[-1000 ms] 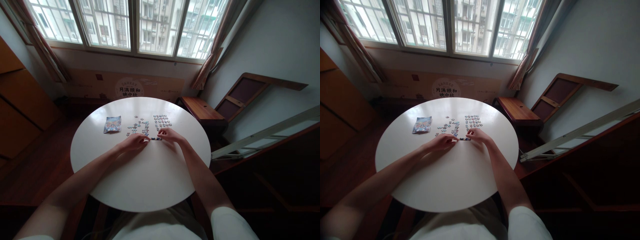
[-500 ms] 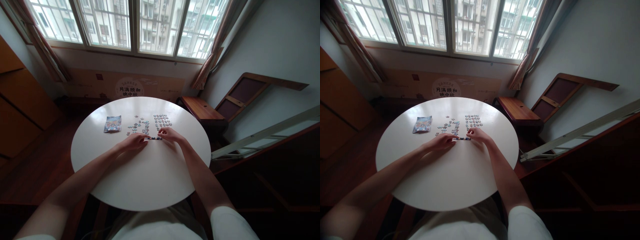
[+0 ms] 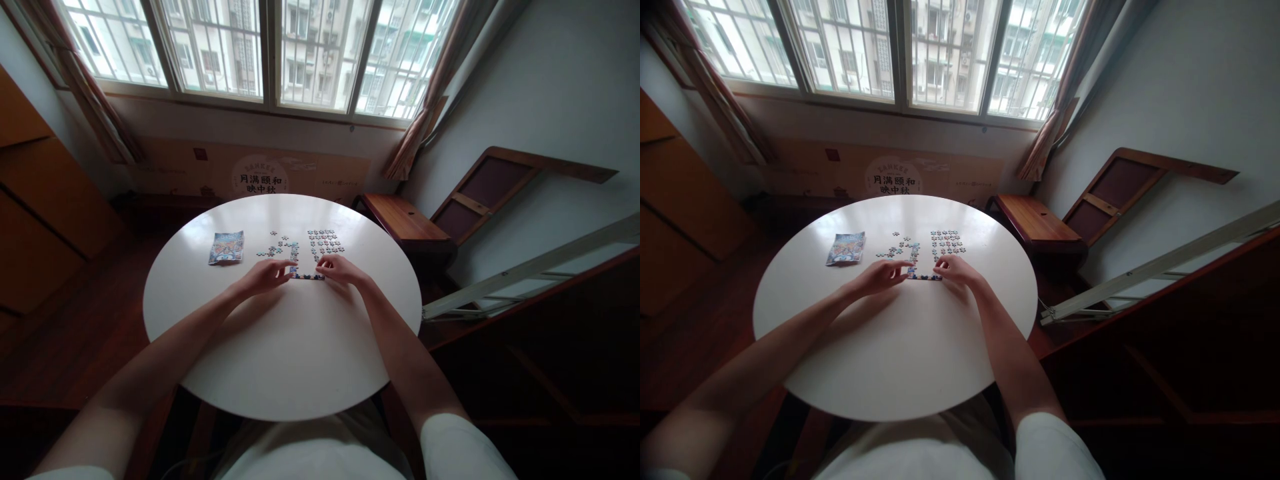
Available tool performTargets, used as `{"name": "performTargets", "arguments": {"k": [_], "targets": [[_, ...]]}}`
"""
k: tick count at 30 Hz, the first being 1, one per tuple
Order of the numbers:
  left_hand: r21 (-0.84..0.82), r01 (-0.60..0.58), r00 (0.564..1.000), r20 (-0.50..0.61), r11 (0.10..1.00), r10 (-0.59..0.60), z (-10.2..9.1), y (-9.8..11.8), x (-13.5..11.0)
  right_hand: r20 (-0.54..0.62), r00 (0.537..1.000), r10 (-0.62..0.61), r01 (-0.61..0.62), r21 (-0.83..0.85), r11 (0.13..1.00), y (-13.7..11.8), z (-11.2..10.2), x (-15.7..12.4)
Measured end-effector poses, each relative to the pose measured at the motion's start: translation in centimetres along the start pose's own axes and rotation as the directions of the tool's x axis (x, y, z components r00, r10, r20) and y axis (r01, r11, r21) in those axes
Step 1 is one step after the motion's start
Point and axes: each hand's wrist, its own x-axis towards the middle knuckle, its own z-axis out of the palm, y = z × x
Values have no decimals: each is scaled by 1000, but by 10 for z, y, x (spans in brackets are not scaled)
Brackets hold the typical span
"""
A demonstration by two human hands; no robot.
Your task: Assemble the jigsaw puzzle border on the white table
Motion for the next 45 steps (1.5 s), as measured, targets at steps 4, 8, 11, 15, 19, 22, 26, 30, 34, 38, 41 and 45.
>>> {"name": "performTargets", "arguments": {"k": [4, 8, 11, 15, 19, 22, 26, 30, 34, 38, 41, 45], "targets": [[84, 317, 927, -238, 945, -290, -23, -21, 1, 16, 1000, 10, -10, 2, 1000, 1, 0, 0], [79, 534, 798, -376, 842, -471, -43, -43, -2, 8, 1000, 1, -1, 6, 1000, 1, 0, -1], [59, 632, 725, -396, 773, -563, -50, -52, -4, 8, 1000, -14, 14, 14, 1000, 1, 0, -2], [59, 699, 678, -372, 713, -634, -54, -56, -5, 11, 999, -32, 32, 3, 999, 0, 0, -3], [69, 698, 686, -350, 713, -638, -52, -56, -5, 12, 1000, -16, 16, 0, 1000, 0, -1, -3], [117, 575, 789, -342, 809, -511, -41, -55, -4, 10, 1000, -4, 4, -4, 1000, 0, -1, -3], [264, 435, 888, -285, 861, -362, -18, -44, -2, 7, 1000, 15, -15, -4, 1000, -2, -2, -4], [278, 411, 903, -257, 868, -345, 2, -23, -1, 3, 1000, 10, -10, -7, 1000, -1, -1, -3], [277, 337, 936, -196, 900, -291, 14, -6, -1, 9, 1000, 7, -7, -6, 1000, 0, 0, -1], [314, 314, 947, -171, 896, -272, 20, -3, -2, 15, 1000, 6, -6, -4, 1000, 0, 0, -2], [333, 312, 948, -167, 890, -270, 21, -5, -2, 10, 1000, 6, -6, -5, 1000, 0, 0, -2], [332, 304, 950, -171, 893, -260, 21, -5, -2, 11, 1000, 11, -11, -1, 1000, 0, 0, -2]]}}
